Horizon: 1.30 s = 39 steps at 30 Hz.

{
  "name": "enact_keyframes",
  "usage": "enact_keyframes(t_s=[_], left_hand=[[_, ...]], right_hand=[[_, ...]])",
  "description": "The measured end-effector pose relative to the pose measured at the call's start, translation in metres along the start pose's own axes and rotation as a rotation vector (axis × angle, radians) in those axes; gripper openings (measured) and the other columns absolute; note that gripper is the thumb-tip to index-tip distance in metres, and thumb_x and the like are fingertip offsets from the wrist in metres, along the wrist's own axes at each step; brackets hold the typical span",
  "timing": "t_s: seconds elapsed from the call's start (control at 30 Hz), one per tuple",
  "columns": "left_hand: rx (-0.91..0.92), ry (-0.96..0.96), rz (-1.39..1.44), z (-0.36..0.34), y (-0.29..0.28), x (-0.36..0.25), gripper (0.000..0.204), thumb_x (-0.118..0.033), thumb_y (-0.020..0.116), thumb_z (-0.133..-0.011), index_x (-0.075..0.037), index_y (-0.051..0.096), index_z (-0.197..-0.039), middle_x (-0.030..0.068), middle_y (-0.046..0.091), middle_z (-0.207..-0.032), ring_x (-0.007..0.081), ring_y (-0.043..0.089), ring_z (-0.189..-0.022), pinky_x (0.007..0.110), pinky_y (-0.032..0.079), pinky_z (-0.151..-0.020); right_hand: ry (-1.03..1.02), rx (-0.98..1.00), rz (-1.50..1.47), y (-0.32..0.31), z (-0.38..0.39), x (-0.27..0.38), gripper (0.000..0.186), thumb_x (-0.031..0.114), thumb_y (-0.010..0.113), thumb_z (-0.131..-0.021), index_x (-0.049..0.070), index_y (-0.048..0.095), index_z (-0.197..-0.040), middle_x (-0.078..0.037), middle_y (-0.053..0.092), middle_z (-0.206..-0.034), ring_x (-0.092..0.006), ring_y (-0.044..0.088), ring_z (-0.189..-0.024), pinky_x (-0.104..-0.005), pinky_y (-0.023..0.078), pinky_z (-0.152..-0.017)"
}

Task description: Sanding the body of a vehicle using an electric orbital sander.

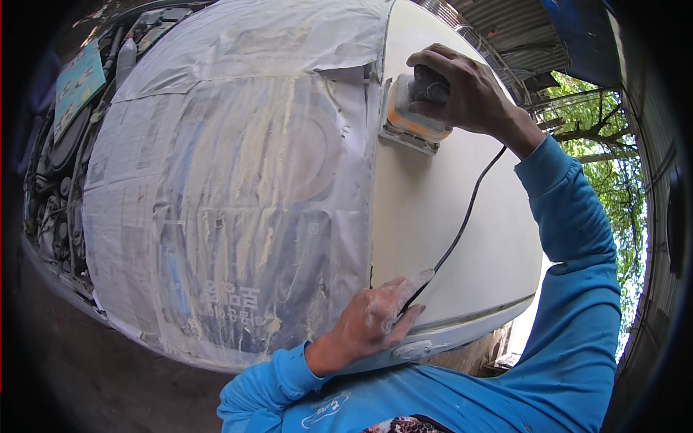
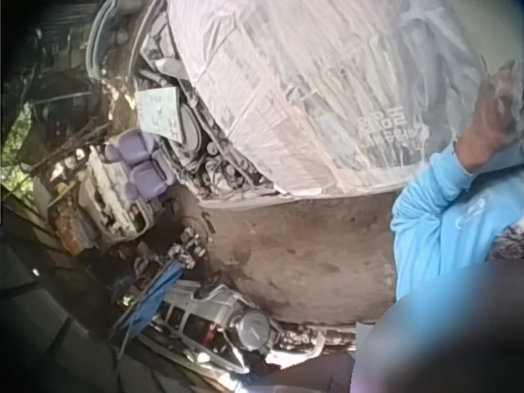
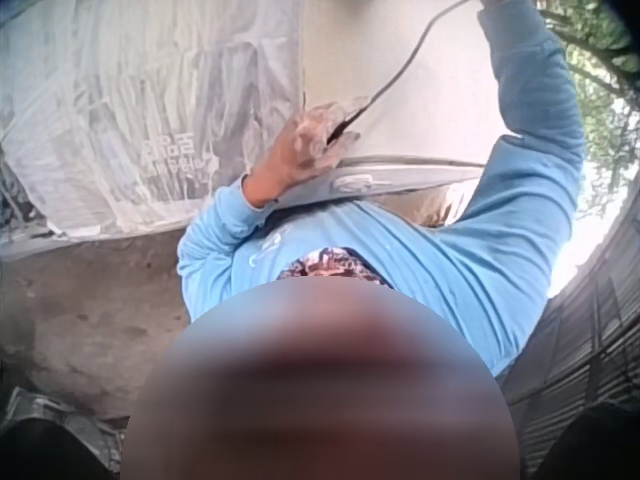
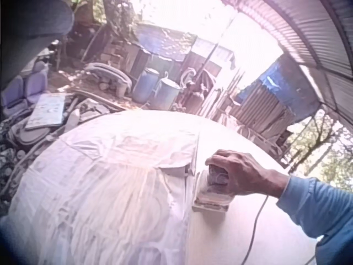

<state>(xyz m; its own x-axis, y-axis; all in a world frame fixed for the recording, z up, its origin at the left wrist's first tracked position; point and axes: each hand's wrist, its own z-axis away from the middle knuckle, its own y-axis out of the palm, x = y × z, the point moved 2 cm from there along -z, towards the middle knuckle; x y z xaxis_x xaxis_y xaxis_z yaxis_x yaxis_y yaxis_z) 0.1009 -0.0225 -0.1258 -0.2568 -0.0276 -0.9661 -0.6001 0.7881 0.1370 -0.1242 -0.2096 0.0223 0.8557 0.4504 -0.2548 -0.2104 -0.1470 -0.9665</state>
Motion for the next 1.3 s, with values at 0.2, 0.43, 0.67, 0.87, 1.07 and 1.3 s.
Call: enact_keyframes(t_s=[0.2,0.43,0.67,0.87,1.07,1.3], left_hand=[[-0.027,0.068,0.028,0.001,-0.002,0.001,0.053,0.003,0.070,-0.086,0.001,0.058,-0.138,0.0241,0.069,-0.120,0.0391,0.070,-0.100,0.038,0.056,-0.086],[0.015,0.038,0.008,0.002,0.004,0.000,0.054,0.002,0.071,-0.086,0.000,0.058,-0.138,0.0228,0.070,-0.117,0.0374,0.070,-0.097,0.039,0.056,-0.084],[-0.061,0.101,0.062,0.001,0.000,0.004,0.054,0.003,0.072,-0.085,0.002,0.058,-0.137,0.0230,0.070,-0.119,0.0364,0.071,-0.100,0.038,0.056,-0.086],[-0.115,0.214,0.011,0.001,0.001,0.005,0.052,0.003,0.073,-0.084,0.004,0.059,-0.134,0.0229,0.070,-0.120,0.0370,0.071,-0.103,0.037,0.056,-0.089],[-0.047,0.148,-0.012,0.003,0.007,0.006,0.052,0.001,0.073,-0.084,0.003,0.060,-0.134,0.0232,0.069,-0.122,0.0385,0.070,-0.103,0.038,0.057,-0.088],[-0.035,0.104,-0.045,-0.001,0.004,0.002,0.056,-0.001,0.073,-0.085,0.002,0.057,-0.138,0.0238,0.068,-0.122,0.0390,0.071,-0.100,0.039,0.058,-0.086]], right_hand=[[-0.020,0.032,-0.042,-0.007,0.014,0.023,0.055,0.023,0.087,-0.070,0.010,0.066,-0.118,-0.008,0.067,-0.113,-0.0313,0.069,-0.102,-0.0426,0.059,-0.087],[-0.002,0.023,-0.026,-0.004,0.016,0.014,0.054,0.024,0.087,-0.071,0.010,0.066,-0.119,-0.009,0.068,-0.114,-0.0316,0.070,-0.098,-0.0425,0.059,-0.087],[0.117,0.021,0.069,0.010,-0.002,-0.036,0.056,0.034,0.088,-0.075,0.012,0.064,-0.121,-0.007,0.069,-0.114,-0.0293,0.071,-0.100,-0.0427,0.062,-0.089],[0.187,0.040,0.041,0.001,0.034,-0.044,0.052,0.032,0.087,-0.077,0.011,0.065,-0.120,-0.009,0.068,-0.115,-0.0312,0.071,-0.101,-0.0421,0.061,-0.090],[0.179,0.013,0.011,-0.003,0.055,-0.050,0.053,0.030,0.088,-0.077,0.010,0.064,-0.120,-0.009,0.068,-0.114,-0.0313,0.071,-0.099,-0.0425,0.061,-0.089],[0.106,0.000,0.065,0.012,0.020,-0.074,0.053,0.034,0.086,-0.079,0.012,0.063,-0.121,-0.009,0.069,-0.112,-0.0311,0.071,-0.100,-0.0431,0.061,-0.090]])
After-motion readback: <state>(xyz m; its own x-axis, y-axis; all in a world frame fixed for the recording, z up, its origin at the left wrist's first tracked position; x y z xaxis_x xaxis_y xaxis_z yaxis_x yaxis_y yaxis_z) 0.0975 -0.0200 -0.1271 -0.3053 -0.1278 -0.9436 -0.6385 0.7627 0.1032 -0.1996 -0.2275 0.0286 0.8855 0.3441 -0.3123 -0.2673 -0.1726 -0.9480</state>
